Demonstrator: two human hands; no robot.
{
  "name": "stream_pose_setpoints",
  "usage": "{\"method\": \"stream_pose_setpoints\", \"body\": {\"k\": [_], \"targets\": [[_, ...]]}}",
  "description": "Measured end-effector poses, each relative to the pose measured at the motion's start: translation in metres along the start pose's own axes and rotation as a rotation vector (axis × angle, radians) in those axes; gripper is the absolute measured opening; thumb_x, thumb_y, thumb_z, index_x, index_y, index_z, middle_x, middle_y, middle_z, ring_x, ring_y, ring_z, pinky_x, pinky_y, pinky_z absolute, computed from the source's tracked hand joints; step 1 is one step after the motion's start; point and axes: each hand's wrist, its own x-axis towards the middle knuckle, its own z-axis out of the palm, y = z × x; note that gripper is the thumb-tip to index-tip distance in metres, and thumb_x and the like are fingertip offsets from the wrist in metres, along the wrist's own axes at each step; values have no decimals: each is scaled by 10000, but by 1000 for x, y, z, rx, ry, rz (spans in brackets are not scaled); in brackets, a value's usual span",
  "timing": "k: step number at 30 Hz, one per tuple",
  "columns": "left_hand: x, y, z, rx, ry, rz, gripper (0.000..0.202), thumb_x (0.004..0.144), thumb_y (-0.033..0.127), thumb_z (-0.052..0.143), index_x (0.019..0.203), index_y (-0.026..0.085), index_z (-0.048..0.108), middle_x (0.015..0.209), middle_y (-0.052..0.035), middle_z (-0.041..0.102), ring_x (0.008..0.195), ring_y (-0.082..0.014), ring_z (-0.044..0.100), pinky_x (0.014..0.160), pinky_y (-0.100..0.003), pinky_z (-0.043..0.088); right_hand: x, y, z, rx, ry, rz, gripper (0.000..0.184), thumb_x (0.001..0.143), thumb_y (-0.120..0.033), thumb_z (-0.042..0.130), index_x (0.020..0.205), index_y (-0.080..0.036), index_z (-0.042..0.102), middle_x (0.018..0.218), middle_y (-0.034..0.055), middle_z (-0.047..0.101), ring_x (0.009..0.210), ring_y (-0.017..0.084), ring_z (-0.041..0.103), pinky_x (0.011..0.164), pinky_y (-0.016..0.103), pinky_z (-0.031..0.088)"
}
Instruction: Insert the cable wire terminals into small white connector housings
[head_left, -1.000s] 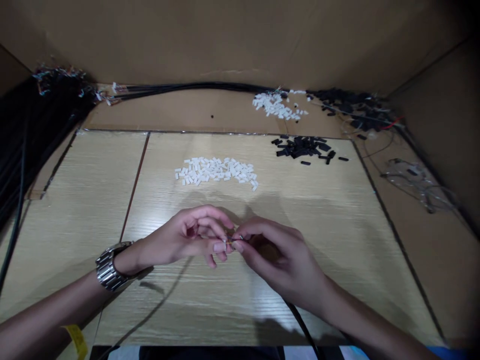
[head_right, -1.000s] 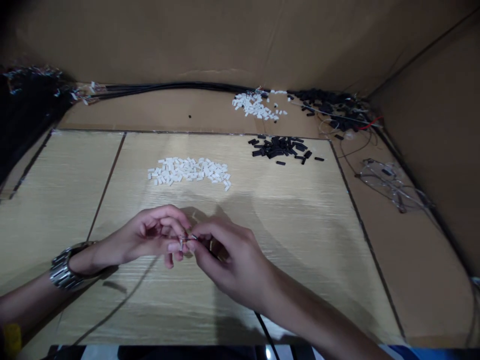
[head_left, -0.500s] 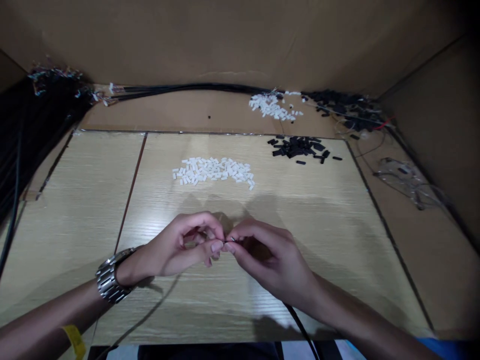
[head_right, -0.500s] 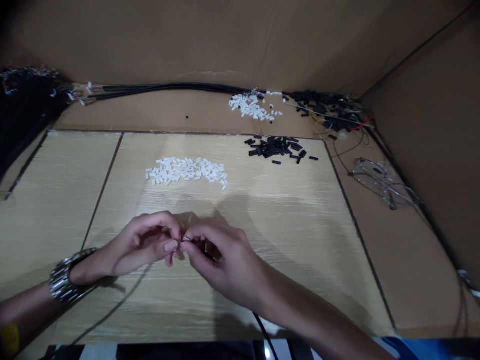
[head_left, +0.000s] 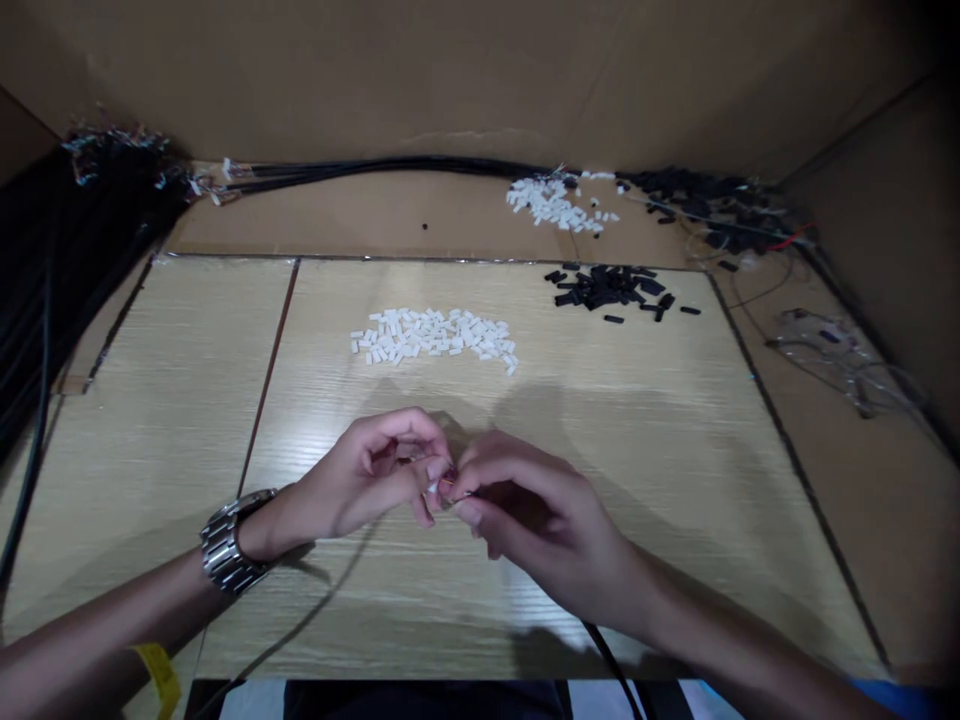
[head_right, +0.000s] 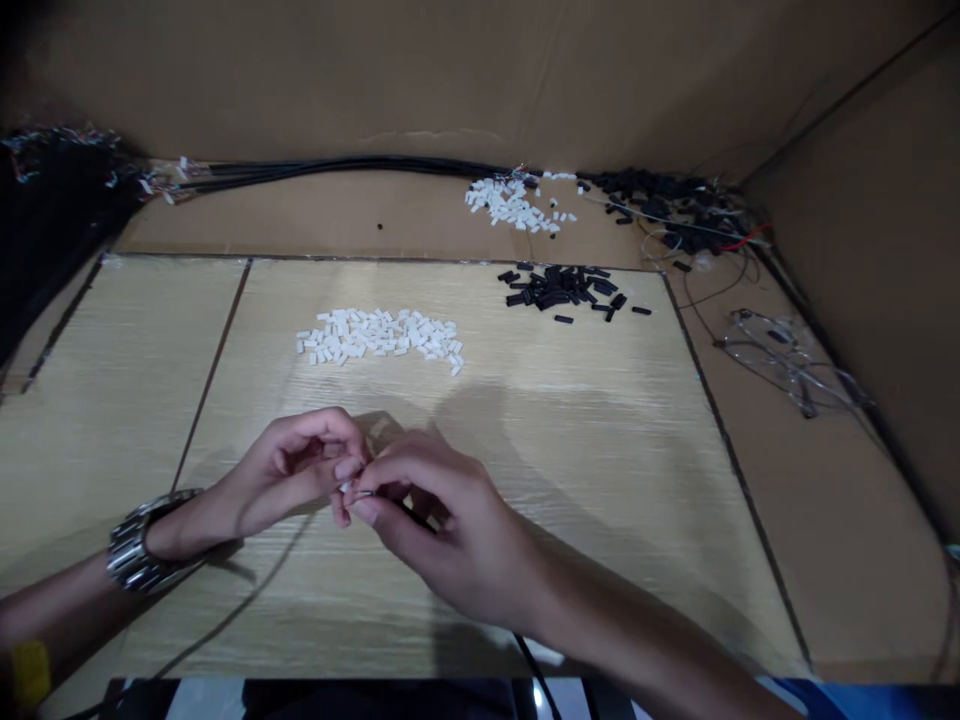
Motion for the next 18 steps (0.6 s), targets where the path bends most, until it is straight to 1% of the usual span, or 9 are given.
{"method": "stream_pose_setpoints", "body": {"k": [3, 6, 8, 10, 13, 15, 18], "targets": [[1, -1, -1, -25, -25, 13, 46, 933, 174, 580, 940, 129, 586, 768, -2, 628, 649, -73, 629, 593, -153, 558, 0, 0, 1, 6, 26, 8, 98, 915, -109, 564, 939, -190, 614, 857, -15, 607, 739, 80, 583, 749, 255, 488], [2, -3, -3, -54, -63, 28, 79, 935, 171, 578, 1011, 154, 586, 786, 9, 631, 630, -73, 635, 586, -166, 563, -1, 1, 0, -94, 52, -39, 82, 898, -101, 571, 925, -172, 602, 867, 5, 580, 801, 99, 570, 716, 239, 483], [2, -2, -4, -53, -81, 16, 131, 930, 172, 587, 1060, 167, 578, 798, 13, 631, 620, -71, 637, 593, -172, 560, -3, 3, -2, -203, 51, -104, 101, 876, -83, 588, 939, -161, 600, 936, 28, 561, 858, 107, 566, 714, 225, 482], [2, -1, -5, -59, -104, -11, 182, 917, 165, 604, 1095, 176, 569, 818, 11, 637, 631, -76, 643, 612, -185, 563, -5, 4, -3, -325, 51, -207, 161, 848, -50, 602, 975, -149, 599, 997, 47, 542, 898, 111, 565, 733, 217, 487], [1, 2, -6, -103, -140, -55, 242, 893, 132, 629, 1120, 190, 567, 853, 6, 650, 661, -85, 652, 632, -203, 574, -8, 6, -6, -478, 52, -341, 239, 801, -2, 615, 1005, -124, 595, 1038, 66, 547, 894, 112, 567, 729, 209, 493], [1, 4, -7, -143, -156, -83, 260, 879, 109, 638, 1117, 192, 572, 873, 2, 660, 671, -89, 660, 626, -201, 580, -8, 6, -8, -541, 46, -391, 243, 783, 12, 619, 993, -108, 594, 1044, 76, 562, 871, 112, 565, 698, 207, 494], [3, 4, -8, -188, -181, -103, 256, 868, 76, 638, 1094, 184, 583, 863, -2, 672, 673, -97, 670, 615, -200, 586, -7, 3, -12, -626, 34, -457, 188, 791, 2, 619, 948, -98, 591, 1003, 80, 592, 826, 121, 568, 640, 221, 488]]}}
